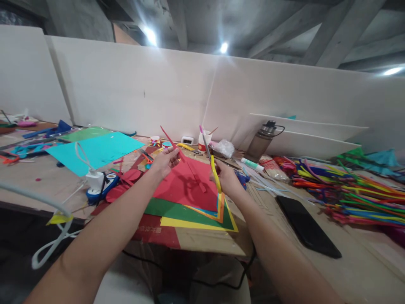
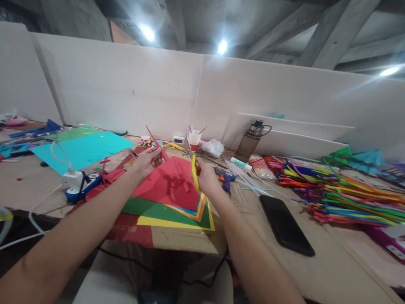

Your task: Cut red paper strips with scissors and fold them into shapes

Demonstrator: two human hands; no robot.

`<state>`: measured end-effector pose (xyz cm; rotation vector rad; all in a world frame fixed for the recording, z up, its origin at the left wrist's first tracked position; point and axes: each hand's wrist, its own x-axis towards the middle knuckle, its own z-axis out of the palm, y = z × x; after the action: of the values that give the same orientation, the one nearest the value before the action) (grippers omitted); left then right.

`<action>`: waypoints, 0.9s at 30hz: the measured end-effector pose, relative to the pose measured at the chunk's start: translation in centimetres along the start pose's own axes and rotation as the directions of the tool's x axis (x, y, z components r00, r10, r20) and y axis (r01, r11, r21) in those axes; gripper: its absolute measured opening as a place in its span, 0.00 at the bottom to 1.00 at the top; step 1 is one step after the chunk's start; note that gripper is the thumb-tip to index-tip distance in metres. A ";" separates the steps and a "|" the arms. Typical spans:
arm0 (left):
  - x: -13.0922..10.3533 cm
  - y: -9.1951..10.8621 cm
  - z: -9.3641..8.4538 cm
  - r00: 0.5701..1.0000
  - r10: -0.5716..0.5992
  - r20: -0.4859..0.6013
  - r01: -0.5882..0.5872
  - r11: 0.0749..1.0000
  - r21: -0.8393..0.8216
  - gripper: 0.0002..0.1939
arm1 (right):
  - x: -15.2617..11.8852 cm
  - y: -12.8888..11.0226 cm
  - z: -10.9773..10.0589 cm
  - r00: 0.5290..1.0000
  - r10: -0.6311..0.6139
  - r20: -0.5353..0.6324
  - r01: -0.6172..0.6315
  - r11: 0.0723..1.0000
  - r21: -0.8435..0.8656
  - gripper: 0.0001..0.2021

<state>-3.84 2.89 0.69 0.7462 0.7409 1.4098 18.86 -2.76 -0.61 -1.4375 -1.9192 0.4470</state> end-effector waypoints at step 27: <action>-0.5 1.3 0.5 0.999 0.010 -0.033 -0.012 0.997 -0.076 0.07 | -2.9 -3.1 -0.4 0.905 0.175 0.387 -0.317 0.885 0.340 0.24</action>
<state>-4.18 2.38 2.07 0.6703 0.7045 1.4553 17.37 -6.58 0.72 -1.3988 -1.7621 1.2144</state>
